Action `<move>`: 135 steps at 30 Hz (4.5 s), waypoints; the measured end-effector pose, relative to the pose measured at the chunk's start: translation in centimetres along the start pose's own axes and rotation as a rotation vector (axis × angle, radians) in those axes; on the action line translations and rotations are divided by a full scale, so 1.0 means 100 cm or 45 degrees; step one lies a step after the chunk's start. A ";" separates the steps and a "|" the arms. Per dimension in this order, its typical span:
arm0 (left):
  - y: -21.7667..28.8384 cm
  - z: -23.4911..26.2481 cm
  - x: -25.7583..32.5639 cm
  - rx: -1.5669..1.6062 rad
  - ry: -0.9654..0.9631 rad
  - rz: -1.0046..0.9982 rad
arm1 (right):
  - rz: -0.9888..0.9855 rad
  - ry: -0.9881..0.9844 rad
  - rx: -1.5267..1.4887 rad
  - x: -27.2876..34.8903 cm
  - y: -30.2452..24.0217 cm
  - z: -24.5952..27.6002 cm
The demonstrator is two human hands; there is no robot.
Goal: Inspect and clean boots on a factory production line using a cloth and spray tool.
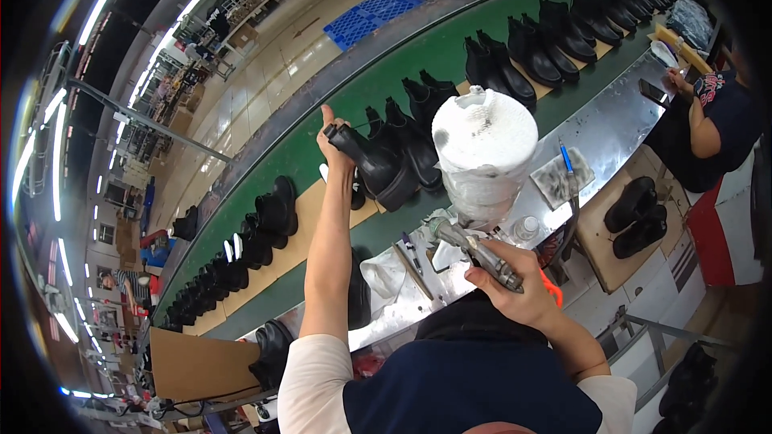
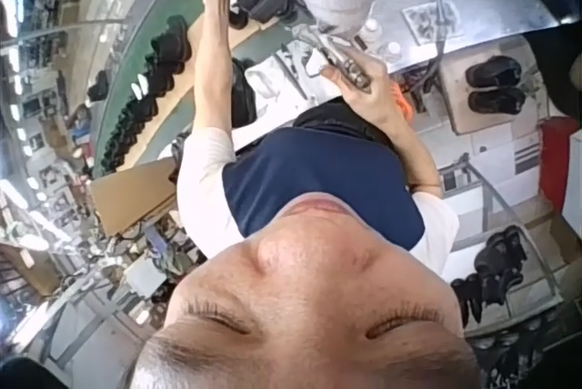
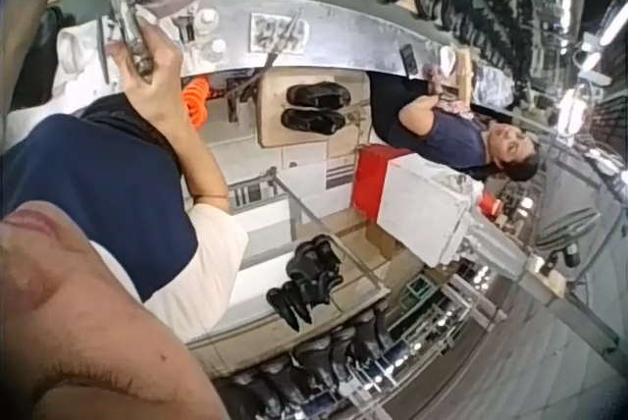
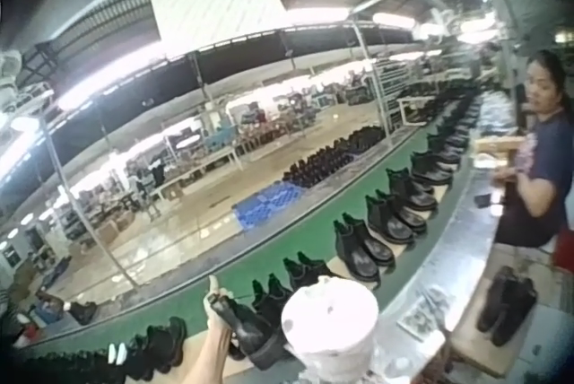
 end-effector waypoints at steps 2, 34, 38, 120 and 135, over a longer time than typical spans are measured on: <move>0.000 0.001 0.000 0.016 0.034 -0.012 | 0.001 0.021 0.024 -0.004 0.003 0.002; 0.187 -0.049 0.107 -0.052 -0.518 -0.132 | -0.291 -0.177 -0.606 -0.012 0.068 -0.041; 0.218 0.026 0.158 -0.556 -0.036 0.144 | -0.335 -0.073 -0.581 -0.018 0.090 -0.038; 0.007 0.042 0.358 1.381 0.638 0.189 | 0.009 -0.314 -0.083 -0.027 0.028 -0.104; 0.014 0.097 0.366 1.039 0.421 0.041 | 0.089 -0.534 -0.269 -0.025 0.020 -0.121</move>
Point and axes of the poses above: each hand's wrist, its own x-axis away from the middle knuckle, its own z-axis out of the back of the hand, y = z × x, the point moved 9 cm from there along -x, towards the middle knuckle, and after that the axes turned 10 degrees about -y, right-handed, at the moved point
